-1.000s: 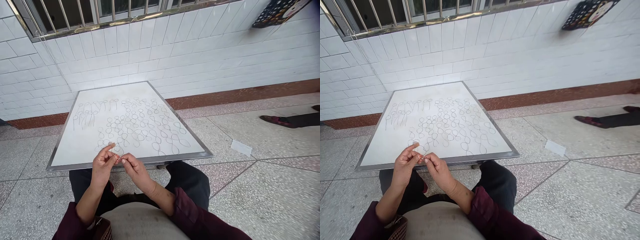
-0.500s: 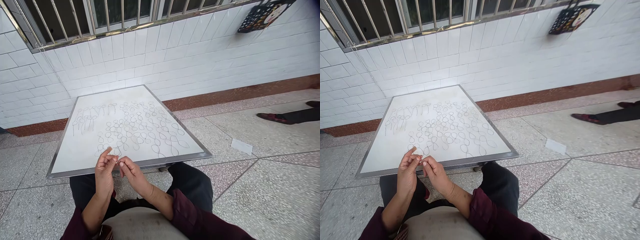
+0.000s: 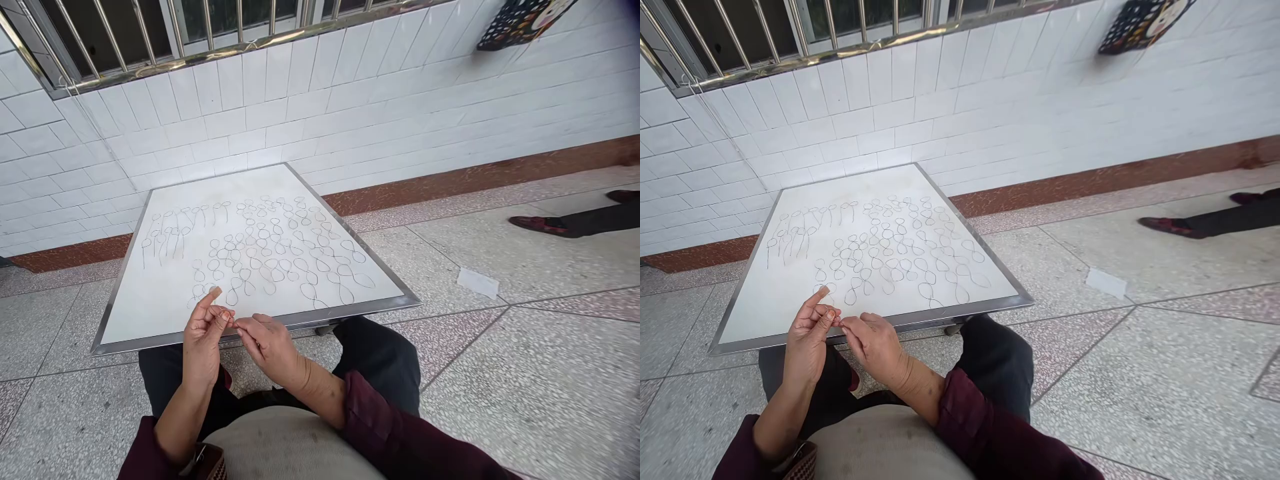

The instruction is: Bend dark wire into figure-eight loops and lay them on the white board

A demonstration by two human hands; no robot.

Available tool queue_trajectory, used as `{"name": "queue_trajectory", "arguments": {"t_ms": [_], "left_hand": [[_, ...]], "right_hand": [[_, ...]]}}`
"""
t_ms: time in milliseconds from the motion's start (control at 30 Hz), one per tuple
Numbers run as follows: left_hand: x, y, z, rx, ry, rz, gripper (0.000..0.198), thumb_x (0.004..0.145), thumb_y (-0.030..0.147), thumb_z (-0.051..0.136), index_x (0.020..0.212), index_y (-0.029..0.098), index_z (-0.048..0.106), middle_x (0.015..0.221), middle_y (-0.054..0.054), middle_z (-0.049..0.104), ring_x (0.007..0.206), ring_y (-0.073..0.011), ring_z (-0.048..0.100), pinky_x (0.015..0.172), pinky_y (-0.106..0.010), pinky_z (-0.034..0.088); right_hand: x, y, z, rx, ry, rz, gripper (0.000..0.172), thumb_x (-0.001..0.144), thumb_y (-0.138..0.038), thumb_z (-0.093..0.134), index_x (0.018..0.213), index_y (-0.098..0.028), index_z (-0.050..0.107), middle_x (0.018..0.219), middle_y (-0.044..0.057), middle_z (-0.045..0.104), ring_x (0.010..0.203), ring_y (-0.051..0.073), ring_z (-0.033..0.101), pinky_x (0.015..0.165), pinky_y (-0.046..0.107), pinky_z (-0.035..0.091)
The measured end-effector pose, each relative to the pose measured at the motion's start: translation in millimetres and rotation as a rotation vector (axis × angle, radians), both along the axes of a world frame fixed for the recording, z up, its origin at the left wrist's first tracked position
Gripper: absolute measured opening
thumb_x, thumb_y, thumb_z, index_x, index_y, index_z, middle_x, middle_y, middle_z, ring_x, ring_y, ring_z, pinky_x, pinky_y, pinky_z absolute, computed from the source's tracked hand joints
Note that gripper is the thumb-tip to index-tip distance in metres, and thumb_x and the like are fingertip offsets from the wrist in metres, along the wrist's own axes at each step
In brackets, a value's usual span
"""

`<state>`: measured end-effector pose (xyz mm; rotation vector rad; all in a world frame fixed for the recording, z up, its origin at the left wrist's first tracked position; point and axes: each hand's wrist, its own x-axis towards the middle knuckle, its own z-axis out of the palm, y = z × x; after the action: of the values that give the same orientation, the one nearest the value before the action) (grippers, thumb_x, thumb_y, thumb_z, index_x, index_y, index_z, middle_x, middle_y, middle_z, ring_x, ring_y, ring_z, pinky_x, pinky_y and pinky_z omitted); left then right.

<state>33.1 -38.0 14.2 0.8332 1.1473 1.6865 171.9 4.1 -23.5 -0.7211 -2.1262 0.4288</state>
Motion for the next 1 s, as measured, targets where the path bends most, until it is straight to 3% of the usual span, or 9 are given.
{"name": "queue_trajectory", "arguments": {"t_ms": [100,233,300,467,533,733,1000], "left_hand": [[4.3,-1.5,-0.5,0.020,0.017,0.004,0.041,0.085,0.032,0.068,0.125,0.026,0.062,0.086,-0.001,0.065,0.093,-0.0150,0.062,0.094,-0.033,0.046],[6.5,-1.1,-4.2,-0.005,0.006,0.019,0.045,0.083,0.031,0.070,0.126,0.026,0.061,0.096,-0.003,0.067,0.105,-0.0188,0.061,0.097,-0.035,0.045],[6.3,0.4,-6.4,-0.027,-0.022,0.049,0.045,0.080,0.030,0.073,0.124,0.025,0.063,0.090,-0.002,0.066,0.101,-0.0181,0.062,0.095,-0.034,0.047],[4.1,3.1,-9.8,-0.067,-0.106,0.063,0.044,0.075,0.025,0.078,0.118,0.025,0.066,0.081,0.001,0.065,0.094,-0.0154,0.063,0.088,-0.029,0.049],[3.5,3.0,-10.0,-0.081,-0.118,0.055,0.045,0.074,0.025,0.078,0.118,0.026,0.067,0.080,0.001,0.065,0.094,-0.0155,0.064,0.086,-0.028,0.049],[3.2,1.0,-9.9,-0.075,-0.043,0.099,0.046,0.073,0.026,0.079,0.117,0.024,0.067,0.078,0.000,0.066,0.090,-0.0169,0.066,0.081,-0.029,0.051],[-3.3,1.1,-6.9,-0.065,0.001,0.215,0.049,0.071,0.028,0.080,0.118,0.022,0.066,0.070,0.003,0.063,0.075,-0.0142,0.065,0.067,-0.024,0.051]], "right_hand": [[-0.1,-0.1,2.2,0.037,-0.020,-0.073,0.022,0.098,-0.022,0.043,0.096,-0.019,0.066,0.066,0.003,0.061,0.062,0.016,0.052,0.062,0.027,0.041],[0.8,0.6,3.9,-0.071,-0.056,-0.054,0.024,0.098,-0.025,0.042,0.097,-0.020,0.066,0.072,0.005,0.063,0.067,0.017,0.055,0.065,0.029,0.042],[-0.4,-0.6,3.6,-0.195,0.007,0.007,0.025,0.099,-0.028,0.041,0.098,-0.021,0.065,0.075,0.005,0.064,0.070,0.018,0.057,0.069,0.030,0.044],[-7.0,-4.2,1.3,-0.735,0.257,0.223,0.034,0.101,-0.044,0.036,0.096,-0.021,0.060,0.052,-0.007,0.046,0.050,0.012,0.046,0.058,0.025,0.042],[-8.7,-4.4,0.4,-0.843,0.302,0.272,0.035,0.100,-0.047,0.037,0.093,-0.021,0.059,0.051,-0.008,0.045,0.049,0.011,0.045,0.058,0.024,0.042],[-7.7,-4.3,-0.7,-0.866,0.290,0.247,0.032,0.098,-0.047,0.043,0.091,-0.021,0.061,0.050,-0.008,0.045,0.049,0.010,0.044,0.060,0.025,0.040],[-5.4,-5.2,3.8,-0.977,0.319,0.396,0.037,0.095,-0.054,0.045,0.094,-0.020,0.060,0.062,-0.004,0.053,0.061,0.013,0.050,0.067,0.027,0.043]]}}
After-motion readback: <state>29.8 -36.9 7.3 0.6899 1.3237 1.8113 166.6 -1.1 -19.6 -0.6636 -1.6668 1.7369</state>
